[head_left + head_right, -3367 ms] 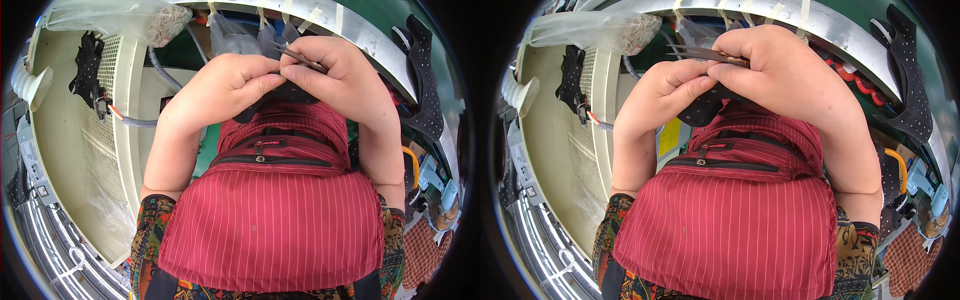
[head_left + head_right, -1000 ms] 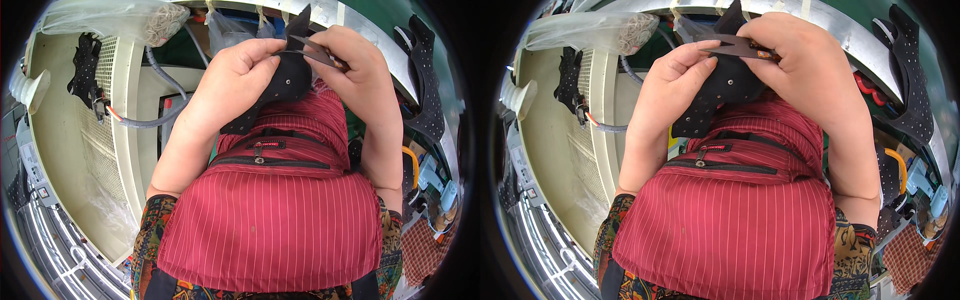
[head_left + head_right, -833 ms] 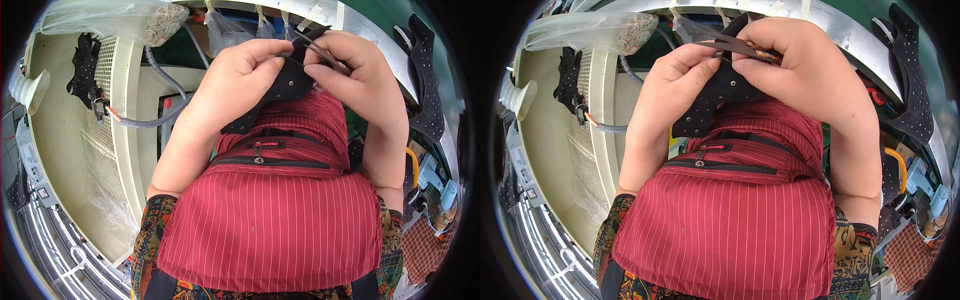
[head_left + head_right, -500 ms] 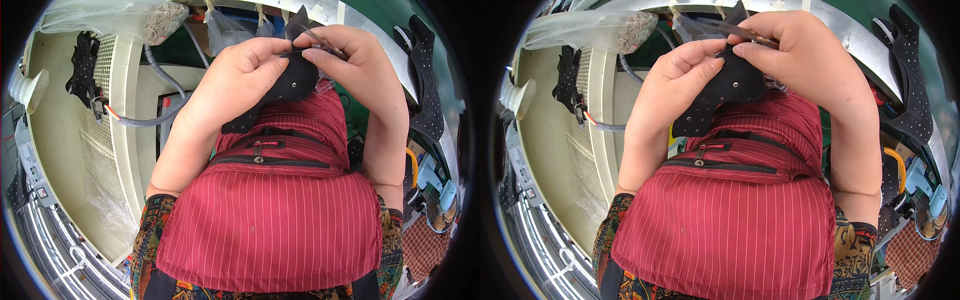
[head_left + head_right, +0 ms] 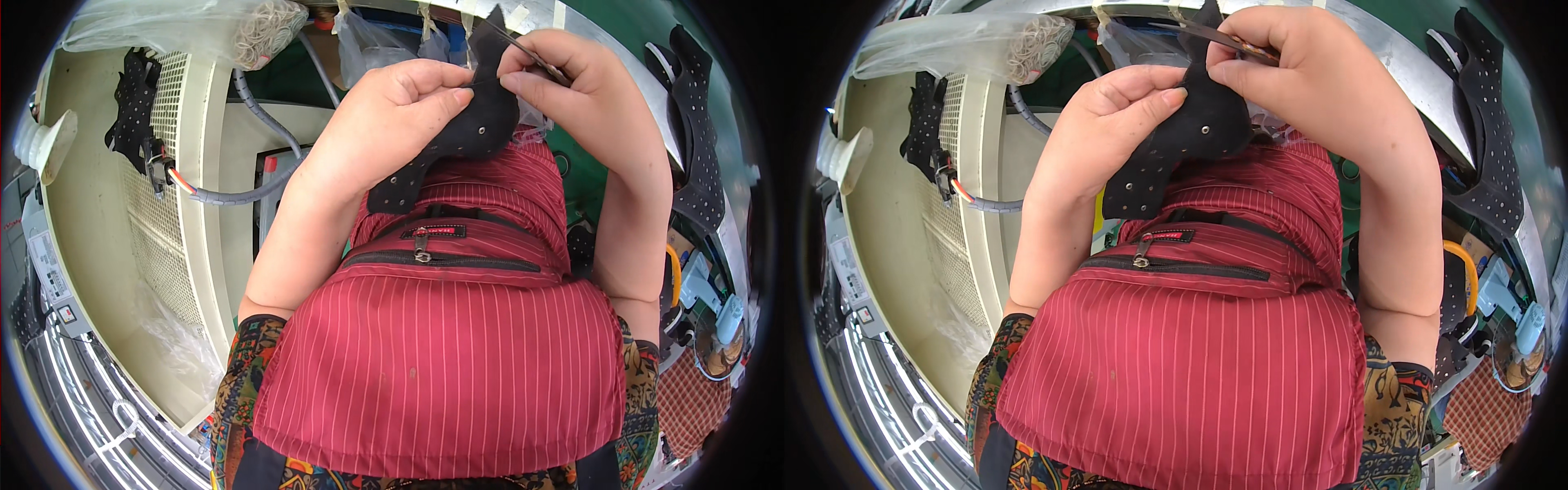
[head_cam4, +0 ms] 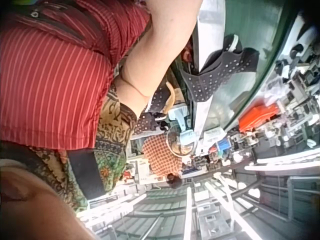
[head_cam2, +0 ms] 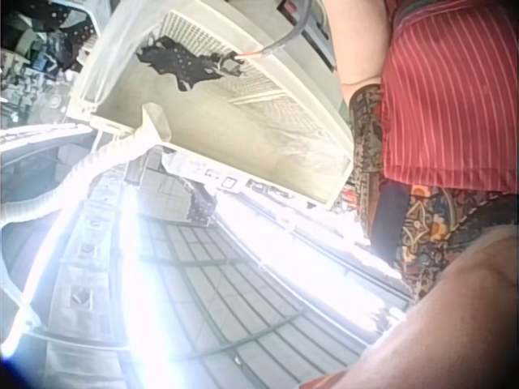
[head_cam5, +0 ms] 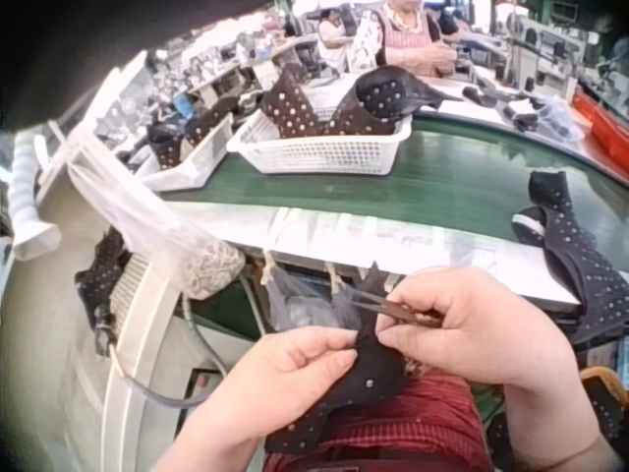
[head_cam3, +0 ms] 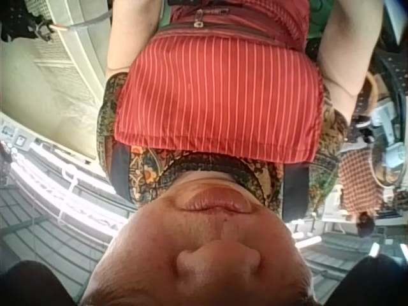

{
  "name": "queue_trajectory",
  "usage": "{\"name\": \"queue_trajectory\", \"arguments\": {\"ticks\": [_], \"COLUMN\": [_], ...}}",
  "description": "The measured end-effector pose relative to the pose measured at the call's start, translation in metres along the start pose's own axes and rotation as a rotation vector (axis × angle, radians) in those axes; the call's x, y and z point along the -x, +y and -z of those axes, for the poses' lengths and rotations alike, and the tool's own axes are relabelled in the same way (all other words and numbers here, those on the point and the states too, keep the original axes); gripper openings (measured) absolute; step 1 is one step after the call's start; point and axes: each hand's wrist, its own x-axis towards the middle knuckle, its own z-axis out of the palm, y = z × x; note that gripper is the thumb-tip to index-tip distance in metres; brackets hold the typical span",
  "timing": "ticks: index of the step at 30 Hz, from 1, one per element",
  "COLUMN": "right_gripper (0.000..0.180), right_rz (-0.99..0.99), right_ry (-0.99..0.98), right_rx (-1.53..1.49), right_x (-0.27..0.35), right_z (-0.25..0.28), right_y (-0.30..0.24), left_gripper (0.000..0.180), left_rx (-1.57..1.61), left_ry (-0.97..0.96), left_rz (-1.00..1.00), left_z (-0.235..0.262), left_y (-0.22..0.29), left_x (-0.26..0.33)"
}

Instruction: The person uses a pair of scissors to trim the edges of black, studded shoe parts. They handle the parts one at a time, cutting along the perimeter and occasionally flipping the items to access different sides. The person places the trimmed parts into a white basket on the table.

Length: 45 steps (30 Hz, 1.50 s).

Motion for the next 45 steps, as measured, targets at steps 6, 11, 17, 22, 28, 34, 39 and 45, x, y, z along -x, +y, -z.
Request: {"name": "queue_trajectory", "arguments": {"ticks": [6,11,17,22,28,34,39,45], "right_gripper": [0.007,0.008,0.008,0.008,0.009,0.01,0.01,0.01], "right_rz": [0.04,0.033,-0.015,0.044,0.055,0.128,0.074,0.052], "right_ry": [0.041,0.059,0.091,0.091,0.12,0.196,0.202,0.171], "right_rx": [0.01,0.03,-0.034,0.084,0.066,0.055,0.115,0.077], "right_x": [-0.006,-0.007,-0.006,-0.004,-0.002,-0.003,-0.004,-0.005], "right_z": [-0.003,-0.004,-0.009,-0.011,-0.011,-0.011,-0.009,-0.015], "right_y": [0.004,0.003,0.001,-0.002,-0.006,0.003,0.002,0.001], "left_gripper": [0.024,0.023,0.022,0.019,0.012,0.018,0.018,0.019], "left_rx": [0.01,0.054,0.037,0.008,-0.132,-0.124,-0.213,-0.083], "left_ry": [0.014,-0.021,-0.009,0.015,0.111,0.092,0.133,0.083], "left_rz": [0.013,-0.003,0.015,0.049,-0.068,-0.194,-0.286,-0.021], "left_z": [-0.001,-0.002,-0.003,-0.005,-0.005,-0.006,-0.009,-0.009], "left_y": [0.003,0.004,0.009,0.012,0.006,-0.006,-0.007,0.005], "left_x": [0.002,0.002,0.004,0.001,-0.003,-0.007,-0.005,-0.001]}}
